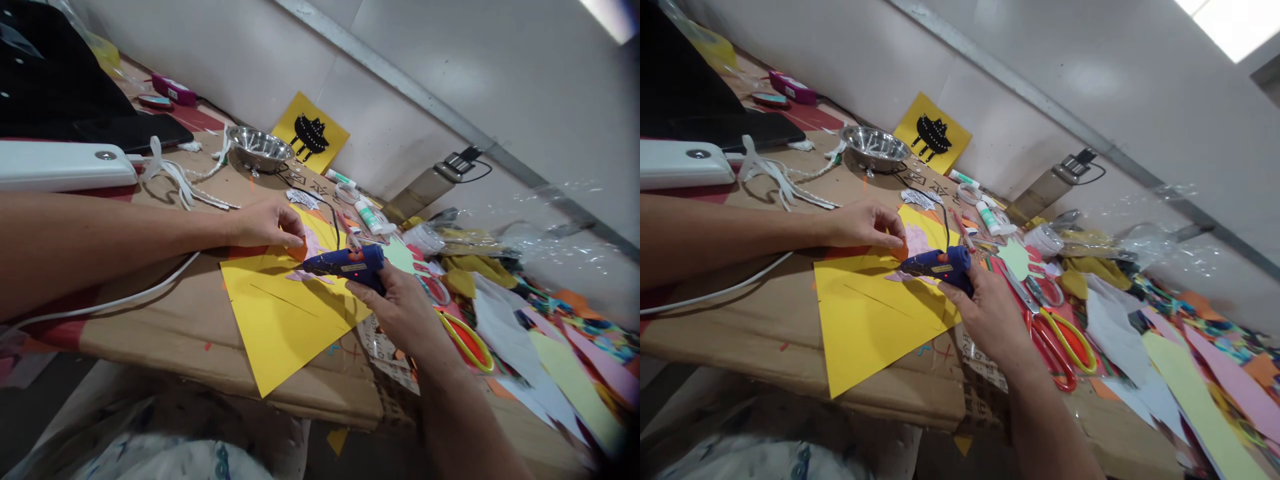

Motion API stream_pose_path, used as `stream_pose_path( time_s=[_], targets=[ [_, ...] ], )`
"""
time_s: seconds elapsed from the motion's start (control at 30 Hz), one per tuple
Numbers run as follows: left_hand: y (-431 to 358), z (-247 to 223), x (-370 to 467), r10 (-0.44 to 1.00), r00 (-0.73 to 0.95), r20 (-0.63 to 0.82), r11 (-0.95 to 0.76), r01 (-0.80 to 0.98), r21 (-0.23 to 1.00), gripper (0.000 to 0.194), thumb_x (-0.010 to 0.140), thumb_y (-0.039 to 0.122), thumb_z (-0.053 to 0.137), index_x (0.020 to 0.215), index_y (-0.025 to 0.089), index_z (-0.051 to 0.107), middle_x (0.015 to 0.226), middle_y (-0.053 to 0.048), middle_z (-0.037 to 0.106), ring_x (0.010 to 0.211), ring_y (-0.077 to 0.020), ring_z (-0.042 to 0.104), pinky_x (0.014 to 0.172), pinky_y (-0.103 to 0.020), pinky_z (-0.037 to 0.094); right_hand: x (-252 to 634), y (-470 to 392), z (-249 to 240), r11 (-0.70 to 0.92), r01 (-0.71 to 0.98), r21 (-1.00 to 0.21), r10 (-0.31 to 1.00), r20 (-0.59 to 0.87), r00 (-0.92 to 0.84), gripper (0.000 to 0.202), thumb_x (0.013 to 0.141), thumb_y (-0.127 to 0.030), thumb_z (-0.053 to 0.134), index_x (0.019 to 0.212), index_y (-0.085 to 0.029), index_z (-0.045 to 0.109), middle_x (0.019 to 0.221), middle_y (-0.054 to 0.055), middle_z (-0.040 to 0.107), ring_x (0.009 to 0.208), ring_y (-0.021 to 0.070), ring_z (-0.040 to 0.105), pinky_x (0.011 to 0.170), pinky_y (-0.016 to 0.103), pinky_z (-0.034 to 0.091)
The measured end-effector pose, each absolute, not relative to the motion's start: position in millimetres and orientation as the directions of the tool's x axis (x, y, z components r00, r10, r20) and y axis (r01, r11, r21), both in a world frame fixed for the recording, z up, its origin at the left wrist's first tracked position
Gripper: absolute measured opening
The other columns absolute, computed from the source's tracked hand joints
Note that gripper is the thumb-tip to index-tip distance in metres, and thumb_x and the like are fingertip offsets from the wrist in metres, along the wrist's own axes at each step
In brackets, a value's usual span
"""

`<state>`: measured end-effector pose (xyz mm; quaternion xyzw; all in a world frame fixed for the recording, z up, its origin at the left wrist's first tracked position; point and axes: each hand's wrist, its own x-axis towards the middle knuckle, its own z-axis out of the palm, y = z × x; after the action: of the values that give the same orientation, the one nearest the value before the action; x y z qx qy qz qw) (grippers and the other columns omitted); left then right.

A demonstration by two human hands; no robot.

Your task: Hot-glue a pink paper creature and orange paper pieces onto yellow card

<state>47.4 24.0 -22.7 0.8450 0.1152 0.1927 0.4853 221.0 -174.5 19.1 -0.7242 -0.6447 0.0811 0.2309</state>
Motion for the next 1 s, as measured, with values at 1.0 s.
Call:
stream_pose_path(
  time_s=[1.0],
  targets=[
    [27, -25, 48, 0.372, 0.899, 0.230, -0.535, 0.005, 0.845, 0.021, 0.075, 0.033, 0.070, 0.080, 0.013, 0.073, 0.073, -0.003, 0.072, 0.066, -0.0119, 0.061, 0.065, -0.024, 0.044, 212, -171, 12, -0.026, 0.928, -0.373, 0.958, 0.255, 0.130, 0.024, 0.086, -0.032, 0.057, 0.104, -0.020, 0.067, 0.089, 0.007, 0.073, 0.079, 0.0234, 0.065, 0.066, 0.033, 0.046]
  ],
)
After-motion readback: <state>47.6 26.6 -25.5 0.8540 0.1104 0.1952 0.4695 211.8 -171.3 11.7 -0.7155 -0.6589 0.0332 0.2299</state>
